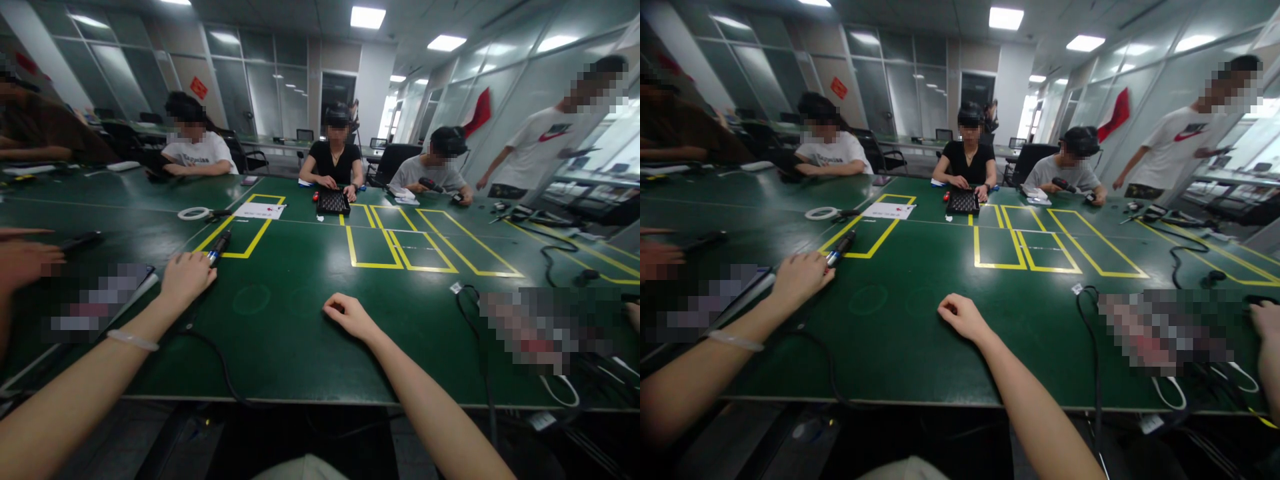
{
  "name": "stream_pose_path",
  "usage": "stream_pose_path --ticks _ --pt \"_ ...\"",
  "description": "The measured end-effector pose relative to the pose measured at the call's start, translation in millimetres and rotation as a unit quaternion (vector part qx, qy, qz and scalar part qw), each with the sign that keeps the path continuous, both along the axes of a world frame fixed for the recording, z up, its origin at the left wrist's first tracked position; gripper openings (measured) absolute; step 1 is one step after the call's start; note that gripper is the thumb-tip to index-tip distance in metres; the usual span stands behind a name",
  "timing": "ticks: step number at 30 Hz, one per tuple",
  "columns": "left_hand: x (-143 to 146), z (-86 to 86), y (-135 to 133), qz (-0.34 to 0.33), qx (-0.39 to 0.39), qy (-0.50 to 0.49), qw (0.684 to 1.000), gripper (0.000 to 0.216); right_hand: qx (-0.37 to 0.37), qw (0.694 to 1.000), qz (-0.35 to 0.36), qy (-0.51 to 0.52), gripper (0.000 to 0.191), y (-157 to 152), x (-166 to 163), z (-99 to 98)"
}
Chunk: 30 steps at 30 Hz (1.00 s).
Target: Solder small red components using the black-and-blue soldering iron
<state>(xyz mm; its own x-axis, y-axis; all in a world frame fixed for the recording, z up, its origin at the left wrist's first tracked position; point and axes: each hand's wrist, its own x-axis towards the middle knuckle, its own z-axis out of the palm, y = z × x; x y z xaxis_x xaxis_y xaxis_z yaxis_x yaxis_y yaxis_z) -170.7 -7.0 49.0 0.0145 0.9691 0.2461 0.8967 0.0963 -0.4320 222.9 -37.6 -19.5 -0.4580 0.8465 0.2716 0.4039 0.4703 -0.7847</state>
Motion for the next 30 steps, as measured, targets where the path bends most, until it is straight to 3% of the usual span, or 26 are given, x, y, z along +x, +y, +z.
stream_pose_path --ticks 6,10,13,16,19,22,25,30 --pt "8.2 9.7 -4.3 -0.002 0.035 -0.032 0.999 0.044 0.015 1.000 0.006 -0.004 0.015 -0.1 -0.5 -0.4" --pt "48.0 13.3 -5.0 -0.029 -0.001 -0.214 0.976 0.043 0.010 1.000 0.006 -0.004 0.016 0.0 -0.4 0.1" --pt "99.5 6.9 -9.8 -0.112 -0.064 -0.410 0.903 0.034 -0.004 1.000 0.006 0.004 0.016 -0.3 0.0 1.1" --pt "154.7 -6.8 -18.2 -0.197 -0.116 -0.536 0.813 0.034 -0.023 1.000 0.009 0.019 0.016 -0.5 0.6 1.0" --pt "195.4 -23.5 -25.5 -0.232 -0.157 -0.625 0.729 0.035 -0.038 0.998 0.012 0.057 0.015 -0.5 0.8 -0.1" --pt "213.2 -38.1 -29.7 -0.228 -0.207 -0.693 0.652 0.040 -0.047 0.994 0.028 0.093 0.026 -1.1 -0.2 0.2" --pt "214.4 -47.1 -32.4 -0.221 -0.254 -0.718 0.608 0.050 -0.044 0.994 0.049 0.092 0.026 -2.5 -1.7 1.9" --pt "209.5 -52.9 -33.9 -0.233 -0.278 -0.725 0.586 0.054 -0.035 0.995 0.046 0.083 0.018 -3.7 -3.0 2.6"
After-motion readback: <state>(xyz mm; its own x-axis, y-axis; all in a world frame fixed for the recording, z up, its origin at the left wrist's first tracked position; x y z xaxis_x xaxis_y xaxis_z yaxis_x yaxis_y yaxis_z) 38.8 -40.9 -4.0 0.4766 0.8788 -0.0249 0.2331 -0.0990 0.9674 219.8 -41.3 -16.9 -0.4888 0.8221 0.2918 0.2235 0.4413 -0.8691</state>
